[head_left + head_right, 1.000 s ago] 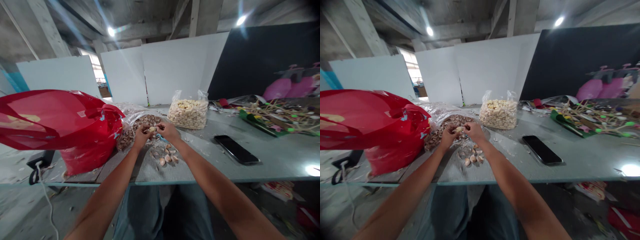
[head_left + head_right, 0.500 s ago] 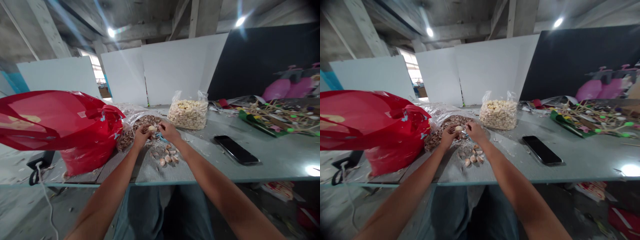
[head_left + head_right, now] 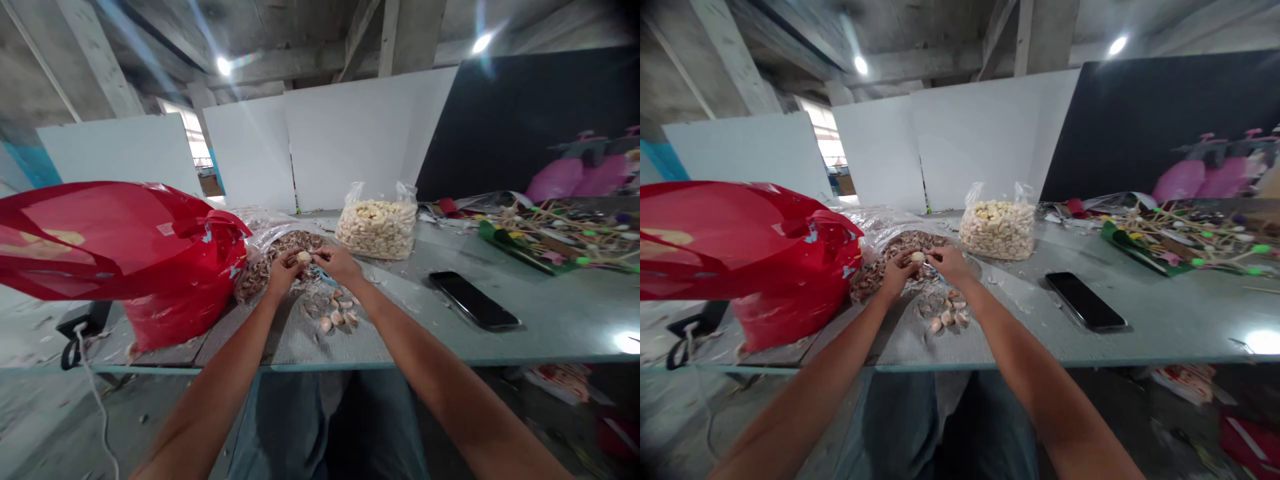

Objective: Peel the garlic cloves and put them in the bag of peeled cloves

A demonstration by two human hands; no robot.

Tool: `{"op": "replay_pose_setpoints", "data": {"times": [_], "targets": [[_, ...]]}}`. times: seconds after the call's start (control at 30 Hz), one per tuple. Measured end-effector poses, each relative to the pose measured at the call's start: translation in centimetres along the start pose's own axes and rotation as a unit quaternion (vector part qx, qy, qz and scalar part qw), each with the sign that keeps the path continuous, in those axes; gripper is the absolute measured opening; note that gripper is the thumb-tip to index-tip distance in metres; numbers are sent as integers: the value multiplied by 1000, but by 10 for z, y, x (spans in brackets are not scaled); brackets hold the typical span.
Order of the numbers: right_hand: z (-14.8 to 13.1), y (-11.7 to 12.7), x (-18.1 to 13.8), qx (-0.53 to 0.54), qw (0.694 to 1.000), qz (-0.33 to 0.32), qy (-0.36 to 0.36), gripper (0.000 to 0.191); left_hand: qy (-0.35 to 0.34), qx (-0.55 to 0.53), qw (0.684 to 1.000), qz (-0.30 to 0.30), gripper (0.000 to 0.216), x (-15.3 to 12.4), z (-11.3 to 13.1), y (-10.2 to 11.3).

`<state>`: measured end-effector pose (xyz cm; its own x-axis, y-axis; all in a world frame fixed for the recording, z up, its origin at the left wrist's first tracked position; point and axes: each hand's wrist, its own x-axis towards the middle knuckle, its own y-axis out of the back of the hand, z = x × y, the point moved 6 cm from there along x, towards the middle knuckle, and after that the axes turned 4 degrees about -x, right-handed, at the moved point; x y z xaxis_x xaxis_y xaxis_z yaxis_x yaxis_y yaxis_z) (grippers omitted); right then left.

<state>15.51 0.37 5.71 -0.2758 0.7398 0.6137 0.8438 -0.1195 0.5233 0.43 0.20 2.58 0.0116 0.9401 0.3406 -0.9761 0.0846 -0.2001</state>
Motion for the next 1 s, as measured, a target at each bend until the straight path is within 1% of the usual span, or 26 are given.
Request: {"op": "replay_pose_setpoints", "data": {"times": [0.1, 0.23, 0.47, 0.63, 0.73, 0.8, 0.87, 0.93, 1.0], "targets": [[0, 1, -1, -26, 1000, 6, -14, 20, 6, -4, 1000, -8, 60, 0, -2, -1], [-2, 5, -2, -65, 997, 34, -27, 19, 10, -11, 999, -28, 58, 0, -4, -3], [3, 6, -2, -73, 995, 53, -46, 19, 30, -34, 997, -64, 57, -3, -5, -7], [10, 13, -2, -70, 993, 88, -43, 20, 37, -61, 994, -79, 55, -4, -7, -8], [10, 19, -1, -63, 992, 111, -20, 29, 37, -72, 994, -76, 55, -5, -6, -8], [6, 19, -1, -73, 992, 98, 16, 33, 35, -70, 994, -74, 54, -4, -5, -7], [2, 15, -1, -92, 993, 63, 24, 28, 36, -66, 995, -71, 54, -4, -6, -6], [2, 11, -2, -108, 994, 32, -2, 23, 36, -64, 995, -65, 54, -3, -7, -5], [2, 10, -3, -120, 992, 22, -31, 24, 33, -60, 996, -58, 54, -2, -7, -3]]}}
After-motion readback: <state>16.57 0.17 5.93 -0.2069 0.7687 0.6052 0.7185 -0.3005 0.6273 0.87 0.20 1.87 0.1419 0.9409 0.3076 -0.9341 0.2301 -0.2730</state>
